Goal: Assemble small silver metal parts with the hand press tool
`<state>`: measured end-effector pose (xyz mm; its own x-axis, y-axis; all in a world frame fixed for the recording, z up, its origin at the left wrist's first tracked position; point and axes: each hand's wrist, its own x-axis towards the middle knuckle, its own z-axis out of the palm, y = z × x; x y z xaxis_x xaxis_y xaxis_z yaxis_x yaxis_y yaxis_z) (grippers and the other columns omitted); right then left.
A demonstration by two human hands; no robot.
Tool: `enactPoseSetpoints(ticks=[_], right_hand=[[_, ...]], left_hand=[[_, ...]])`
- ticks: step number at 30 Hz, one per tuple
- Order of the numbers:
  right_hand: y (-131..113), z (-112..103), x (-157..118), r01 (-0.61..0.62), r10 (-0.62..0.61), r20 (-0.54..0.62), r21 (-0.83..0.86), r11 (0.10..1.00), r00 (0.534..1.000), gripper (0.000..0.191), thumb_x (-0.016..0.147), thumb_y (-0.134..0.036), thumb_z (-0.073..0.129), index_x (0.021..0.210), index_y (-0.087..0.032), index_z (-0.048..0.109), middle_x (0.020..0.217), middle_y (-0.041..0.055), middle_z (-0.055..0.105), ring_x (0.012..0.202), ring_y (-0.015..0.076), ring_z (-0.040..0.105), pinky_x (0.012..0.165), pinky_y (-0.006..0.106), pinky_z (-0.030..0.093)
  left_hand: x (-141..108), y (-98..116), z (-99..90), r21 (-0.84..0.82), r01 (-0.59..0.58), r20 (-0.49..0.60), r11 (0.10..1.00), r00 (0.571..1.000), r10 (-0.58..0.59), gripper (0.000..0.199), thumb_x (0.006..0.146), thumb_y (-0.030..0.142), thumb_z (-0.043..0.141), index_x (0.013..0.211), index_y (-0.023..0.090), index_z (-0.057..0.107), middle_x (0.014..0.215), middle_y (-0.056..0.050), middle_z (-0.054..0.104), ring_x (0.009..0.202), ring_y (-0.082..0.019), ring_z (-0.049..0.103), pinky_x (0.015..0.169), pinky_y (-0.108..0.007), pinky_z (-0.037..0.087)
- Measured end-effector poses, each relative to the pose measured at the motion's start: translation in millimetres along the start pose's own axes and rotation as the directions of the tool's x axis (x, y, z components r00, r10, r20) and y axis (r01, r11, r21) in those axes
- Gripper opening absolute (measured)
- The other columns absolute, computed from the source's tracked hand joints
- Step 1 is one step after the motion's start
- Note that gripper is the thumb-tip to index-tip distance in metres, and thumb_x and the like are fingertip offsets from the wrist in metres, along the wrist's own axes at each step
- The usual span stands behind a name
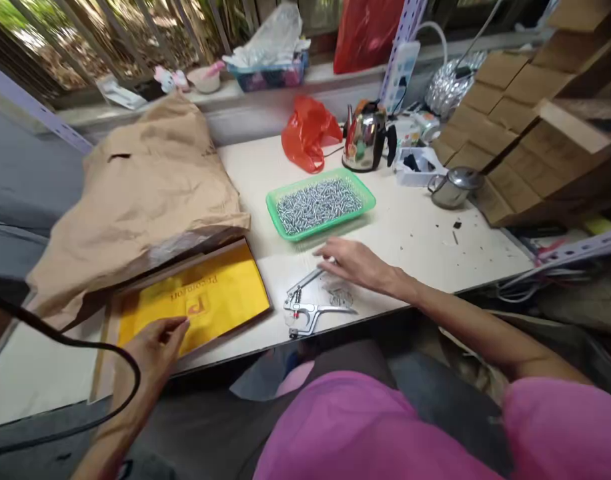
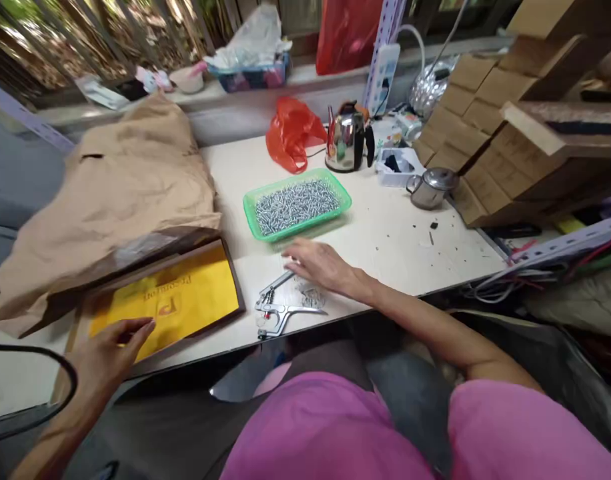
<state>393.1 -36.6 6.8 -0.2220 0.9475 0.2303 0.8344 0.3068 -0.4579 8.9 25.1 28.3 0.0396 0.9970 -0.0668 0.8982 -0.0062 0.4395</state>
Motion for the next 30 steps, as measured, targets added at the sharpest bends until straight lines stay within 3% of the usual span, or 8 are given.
enactPoseSetpoints(ticks=[2, 4, 8, 11, 14, 19, 26, 30], right_hand=[[-9, 11, -29, 0.033, -0.039, 0.169, 0.041, 0.999, 0.985, 0.025, 0.094, -0.033, 0.053, 0.11, -0.016, 0.063, 0.098, 0.0062, 0.061, 0.083, 0.0153, 0.059, 0.073, 0.027, 0.045], [-14, 21, -50, 0.019, -0.028, 0.275, 0.033, 0.999, 0.961, 0.027, 0.092, -0.036, 0.056, 0.109, -0.016, 0.063, 0.098, 0.0062, 0.061, 0.081, 0.0151, 0.058, 0.069, 0.026, 0.044], [-16, 37, -71, -0.012, 0.013, 0.281, -0.007, 1.0, 0.96, 0.02, 0.093, -0.031, 0.055, 0.105, -0.016, 0.062, 0.097, 0.0057, 0.059, 0.082, 0.0152, 0.056, 0.069, 0.026, 0.042], [-16, 41, -74, -0.036, 0.043, 0.262, -0.031, 0.999, 0.964, 0.017, 0.096, -0.026, 0.049, 0.1, -0.016, 0.062, 0.095, 0.0056, 0.058, 0.081, 0.0151, 0.055, 0.068, 0.027, 0.04], [-16, 43, -75, -0.047, 0.054, 0.267, -0.033, 0.998, 0.962, 0.018, 0.097, -0.025, 0.047, 0.098, -0.015, 0.061, 0.095, 0.0058, 0.059, 0.079, 0.0147, 0.054, 0.067, 0.027, 0.039], [-12, 48, -78, -0.052, 0.055, 0.238, -0.022, 0.998, 0.97, 0.015, 0.096, -0.025, 0.048, 0.099, -0.016, 0.059, 0.096, 0.005, 0.058, 0.077, 0.0137, 0.053, 0.065, 0.026, 0.037], [-15, 46, -80, -0.053, 0.06, 0.239, -0.034, 0.998, 0.969, 0.02, 0.099, -0.027, 0.041, 0.095, -0.017, 0.058, 0.095, 0.0053, 0.058, 0.076, 0.0138, 0.053, 0.065, 0.027, 0.038], [-8, 35, -72, -0.01, 0.025, 0.236, -0.065, 0.998, 0.971, 0.031, 0.092, -0.04, 0.055, 0.113, -0.018, 0.057, 0.114, 0.0108, 0.057, 0.099, 0.0217, 0.053, 0.082, 0.033, 0.042]], left_hand=[[-17, 38, 15.5, -0.14, 0.093, 0.146, 0.986, 0.987, -0.073, 0.041, 0.071, 0.053, 0.061, 0.091, 0.019, 0.07, 0.071, -0.002, 0.066, 0.055, -0.016, 0.053, 0.054, -0.028, 0.041], [-33, 72, 35.8, -0.273, 0.162, 0.323, 0.948, 0.944, -0.068, 0.043, 0.069, 0.054, 0.063, 0.089, 0.017, 0.07, 0.056, 0.002, 0.058, 0.044, -0.011, 0.045, 0.045, -0.024, 0.034], [-49, 107, 77.8, -0.402, 0.281, 0.518, 0.872, 0.855, -0.036, 0.038, 0.067, 0.049, 0.066, 0.081, 0.015, 0.067, 0.046, 0.006, 0.049, 0.035, -0.006, 0.036, 0.038, -0.019, 0.024], [-48, 108, 98.1, -0.434, 0.334, 0.589, 0.837, 0.808, -0.018, 0.036, 0.067, 0.048, 0.068, 0.078, 0.014, 0.065, 0.047, 0.007, 0.048, 0.033, -0.004, 0.035, 0.036, -0.018, 0.022], [-44, 104, 105.0, -0.419, 0.35, 0.618, 0.838, 0.786, -0.02, 0.036, 0.066, 0.048, 0.069, 0.075, 0.014, 0.063, 0.048, 0.007, 0.049, 0.031, -0.004, 0.036, 0.034, -0.018, 0.021], [-43, 103, 104.6, -0.377, 0.401, 0.671, 0.835, 0.739, -0.052, 0.037, 0.064, 0.048, 0.071, 0.073, 0.014, 0.061, 0.049, 0.007, 0.051, 0.029, -0.004, 0.037, 0.032, -0.017, 0.021], [-36, 103, 103.0, -0.308, 0.478, 0.775, 0.822, 0.628, -0.075, 0.04, 0.059, 0.049, 0.076, 0.064, 0.015, 0.056, 0.045, 0.007, 0.05, 0.029, -0.003, 0.037, 0.03, -0.016, 0.024], [-33, 105, 102.2, -0.299, 0.484, 0.785, 0.823, 0.615, -0.077, 0.039, 0.058, 0.048, 0.076, 0.067, 0.014, 0.058, 0.046, 0.007, 0.052, 0.029, -0.003, 0.038, 0.03, -0.016, 0.025]])
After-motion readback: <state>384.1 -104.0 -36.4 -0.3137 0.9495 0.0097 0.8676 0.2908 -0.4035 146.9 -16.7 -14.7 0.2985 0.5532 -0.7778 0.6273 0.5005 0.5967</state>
